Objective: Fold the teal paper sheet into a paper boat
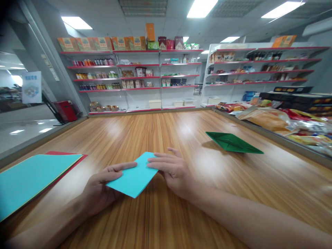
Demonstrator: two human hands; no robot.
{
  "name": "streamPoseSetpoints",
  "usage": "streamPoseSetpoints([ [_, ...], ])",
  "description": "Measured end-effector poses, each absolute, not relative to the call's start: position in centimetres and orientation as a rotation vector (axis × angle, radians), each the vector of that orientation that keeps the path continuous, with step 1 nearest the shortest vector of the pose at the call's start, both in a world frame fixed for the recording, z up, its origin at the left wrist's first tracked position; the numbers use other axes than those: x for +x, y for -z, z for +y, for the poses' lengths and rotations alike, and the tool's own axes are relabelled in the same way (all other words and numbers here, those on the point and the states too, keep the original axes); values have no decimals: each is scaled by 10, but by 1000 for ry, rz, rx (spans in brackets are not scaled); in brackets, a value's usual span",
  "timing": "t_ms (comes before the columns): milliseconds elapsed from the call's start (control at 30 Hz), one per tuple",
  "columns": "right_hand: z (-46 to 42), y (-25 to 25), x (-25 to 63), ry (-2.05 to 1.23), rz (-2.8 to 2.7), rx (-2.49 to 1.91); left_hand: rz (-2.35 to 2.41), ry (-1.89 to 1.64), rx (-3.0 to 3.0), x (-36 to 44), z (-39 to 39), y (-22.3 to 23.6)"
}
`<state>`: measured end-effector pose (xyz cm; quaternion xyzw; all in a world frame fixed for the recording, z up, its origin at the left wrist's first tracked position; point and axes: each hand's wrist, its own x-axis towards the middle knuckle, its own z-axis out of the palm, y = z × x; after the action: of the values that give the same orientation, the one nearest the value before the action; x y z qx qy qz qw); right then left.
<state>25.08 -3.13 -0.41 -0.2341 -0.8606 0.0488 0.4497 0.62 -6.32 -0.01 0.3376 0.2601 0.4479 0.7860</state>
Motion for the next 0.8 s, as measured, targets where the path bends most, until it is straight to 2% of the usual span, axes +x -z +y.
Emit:
streamPoseSetpoints([
  [167, -41, -5, 249, 115, -2315, -330, 476, -774, 823, 10, -68, 1],
  [333, -46, -12, 244, 144, -2431, -126, 529, -693, 947, 13, -74, 3],
  [633, -55, -21, 235, 125, -2523, 109, 706, -994, 867, 22, -69, 11],
  [800, -64, -24, 226, 178, -2508, 269, 859, -1051, 922, 24, -66, 9],
])
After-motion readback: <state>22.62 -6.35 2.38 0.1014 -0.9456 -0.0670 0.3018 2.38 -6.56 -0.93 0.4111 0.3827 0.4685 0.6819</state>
